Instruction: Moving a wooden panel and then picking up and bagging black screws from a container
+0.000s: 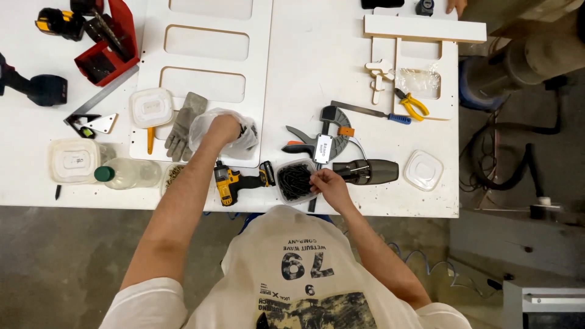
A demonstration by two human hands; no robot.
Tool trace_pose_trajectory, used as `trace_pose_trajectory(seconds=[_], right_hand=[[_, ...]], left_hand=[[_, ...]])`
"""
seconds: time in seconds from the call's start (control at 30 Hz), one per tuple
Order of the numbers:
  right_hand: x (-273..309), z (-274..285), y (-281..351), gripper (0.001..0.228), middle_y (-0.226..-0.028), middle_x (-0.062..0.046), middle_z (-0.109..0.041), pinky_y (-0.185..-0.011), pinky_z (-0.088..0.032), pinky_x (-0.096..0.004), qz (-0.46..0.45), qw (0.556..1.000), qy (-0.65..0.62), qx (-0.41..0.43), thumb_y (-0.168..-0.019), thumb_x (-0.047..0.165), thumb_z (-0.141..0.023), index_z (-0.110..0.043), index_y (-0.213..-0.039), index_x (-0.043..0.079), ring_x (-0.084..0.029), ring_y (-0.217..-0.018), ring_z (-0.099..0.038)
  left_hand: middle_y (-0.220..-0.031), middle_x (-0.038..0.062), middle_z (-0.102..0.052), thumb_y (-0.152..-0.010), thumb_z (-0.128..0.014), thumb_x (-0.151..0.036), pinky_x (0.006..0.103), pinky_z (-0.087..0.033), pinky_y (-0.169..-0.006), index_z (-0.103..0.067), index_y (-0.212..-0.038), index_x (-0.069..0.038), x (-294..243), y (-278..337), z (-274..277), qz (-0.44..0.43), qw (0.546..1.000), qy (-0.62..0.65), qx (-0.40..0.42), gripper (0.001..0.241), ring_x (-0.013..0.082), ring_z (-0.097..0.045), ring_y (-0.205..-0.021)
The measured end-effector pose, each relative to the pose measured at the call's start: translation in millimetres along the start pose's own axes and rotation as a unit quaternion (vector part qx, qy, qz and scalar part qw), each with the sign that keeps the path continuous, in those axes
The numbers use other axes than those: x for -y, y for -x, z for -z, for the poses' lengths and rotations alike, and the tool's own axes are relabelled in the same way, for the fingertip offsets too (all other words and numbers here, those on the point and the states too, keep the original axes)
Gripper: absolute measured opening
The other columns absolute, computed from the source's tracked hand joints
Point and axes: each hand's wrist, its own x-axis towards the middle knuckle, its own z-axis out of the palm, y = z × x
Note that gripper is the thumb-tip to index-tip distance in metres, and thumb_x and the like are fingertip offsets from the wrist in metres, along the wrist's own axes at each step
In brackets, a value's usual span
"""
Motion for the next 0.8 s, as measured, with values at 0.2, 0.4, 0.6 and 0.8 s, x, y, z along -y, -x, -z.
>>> trace_pose_trajectory(seconds=[0.2,0.4,0.6,0.8], right_hand=[[4.4,-1.8,1.4,0.011,-0.082,-0.018,-0.073,-0.065,-0.064,-0.03,-0.001,1.0,-0.01,-0.005,-0.096,0.006,-0.069,-0.071,-0.1,-0.003,-0.02,-0.068,-0.072],[1.9,-2.3,0.5,0.01,-0.081,-0.018,-0.073,-0.064,-0.064,-0.03,0.005,1.0,-0.01,-0.005,-0.096,0.006,-0.069,-0.072,-0.099,-0.003,-0.02,-0.068,-0.073],[10.9,-2.5,4.9,0.011,-0.084,-0.02,-0.074,-0.066,-0.064,-0.032,-0.006,1.0,0.005,-0.004,-0.097,0.007,-0.068,-0.072,-0.101,-0.004,-0.022,-0.071,-0.074],[20.1,-4.4,9.9,0.011,-0.086,-0.02,-0.074,-0.067,-0.065,-0.031,-0.016,1.0,0.003,-0.011,-0.097,0.006,-0.068,-0.072,-0.101,-0.004,-0.021,-0.073,-0.074]], left_hand=[[-0.09,0.028,-0.074,-0.095,-0.048,-0.009,0.0513,-0.056,-0.088,-0.075,-0.093,0.009,6.4,-2.7,-5.1,-0.023,1.0,-0.008,-0.013,0.032,0.0448,-0.072,-0.095],[-0.093,0.029,-0.074,-0.096,-0.048,-0.01,0.0522,-0.055,-0.09,-0.075,-0.095,0.01,5.6,-4.4,-7.3,-0.028,0.998,-0.049,-0.007,0.033,0.0443,-0.072,-0.098],[-0.084,0.025,-0.073,-0.095,-0.05,-0.009,0.0461,-0.056,-0.084,-0.074,-0.089,0.007,3.9,-0.2,-5.8,-0.011,1.0,0.001,-0.012,0.029,0.0404,-0.073,-0.088],[-0.082,0.024,-0.073,-0.096,-0.051,-0.009,0.0457,-0.057,-0.082,-0.074,-0.087,0.006,-3.2,6.0,4.6,-0.021,1.0,-0.012,-0.011,0.029,0.0391,-0.073,-0.085]])
